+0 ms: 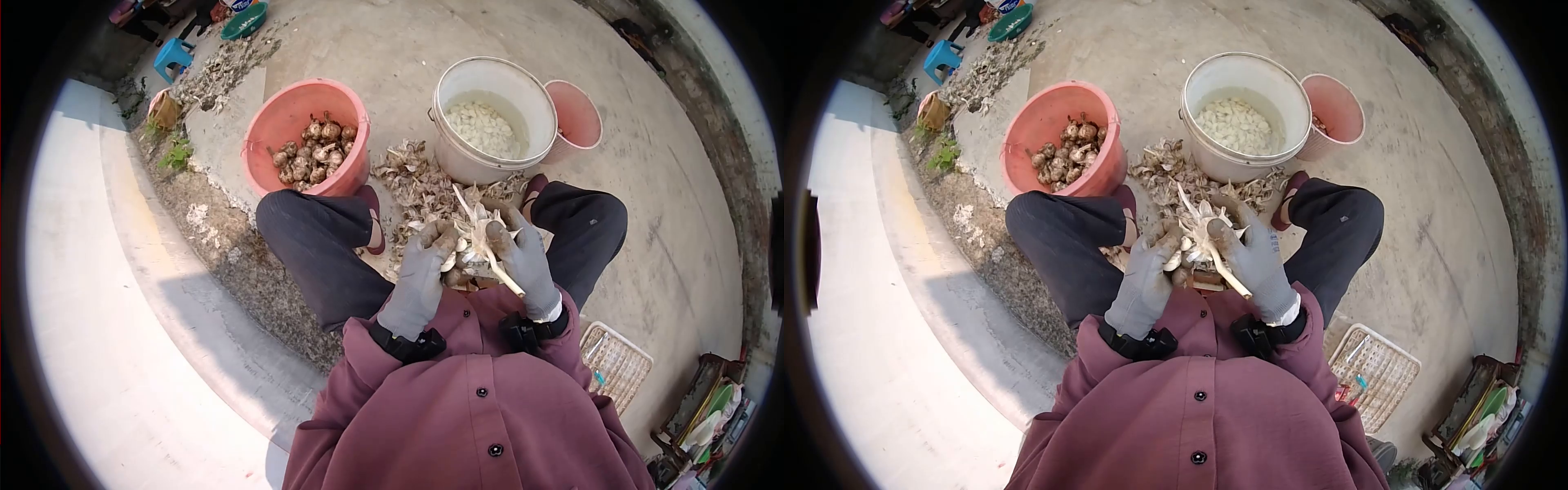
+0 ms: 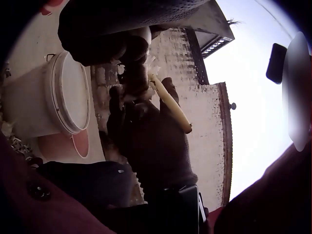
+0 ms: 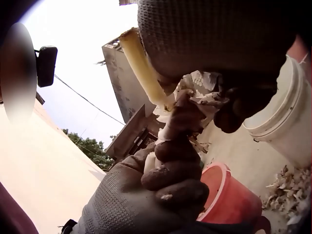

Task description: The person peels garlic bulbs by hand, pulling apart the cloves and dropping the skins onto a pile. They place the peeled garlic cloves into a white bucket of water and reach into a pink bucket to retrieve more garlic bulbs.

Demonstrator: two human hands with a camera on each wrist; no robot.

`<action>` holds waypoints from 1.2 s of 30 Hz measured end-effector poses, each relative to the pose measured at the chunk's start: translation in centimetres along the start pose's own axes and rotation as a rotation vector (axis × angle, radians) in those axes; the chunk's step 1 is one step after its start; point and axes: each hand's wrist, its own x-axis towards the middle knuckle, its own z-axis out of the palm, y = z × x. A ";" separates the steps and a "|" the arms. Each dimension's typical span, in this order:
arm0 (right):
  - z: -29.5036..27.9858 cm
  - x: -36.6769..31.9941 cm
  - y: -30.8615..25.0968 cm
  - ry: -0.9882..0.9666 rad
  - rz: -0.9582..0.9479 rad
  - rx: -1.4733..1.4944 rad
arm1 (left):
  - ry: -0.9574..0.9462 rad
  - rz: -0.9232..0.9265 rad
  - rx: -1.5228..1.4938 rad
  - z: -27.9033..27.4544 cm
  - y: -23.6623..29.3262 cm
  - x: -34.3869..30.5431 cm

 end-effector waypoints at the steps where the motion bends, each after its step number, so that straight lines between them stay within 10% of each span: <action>1: -0.1 0.0 -0.5 0.201 -0.120 -0.150 | 0.003 -0.001 -0.001 -0.3 -0.1 0.2; 5: 0.2 -1.5 -3.7 0.435 -0.434 -0.526 | 0.051 0.008 0.112 -0.6 -0.4 0.8; 9: 1.4 -2.5 -4.3 0.037 -0.269 -0.414 | 0.018 0.039 0.046 0.1 0.0 0.8; 27: 2.2 -1.3 1.0 -0.095 0.199 0.148 | 0.001 0.020 0.091 0.4 -0.9 0.6; 36: 1.9 -2.0 -0.6 -0.095 -0.037 -0.188 | 0.015 0.166 0.236 -0.3 -0.7 1.3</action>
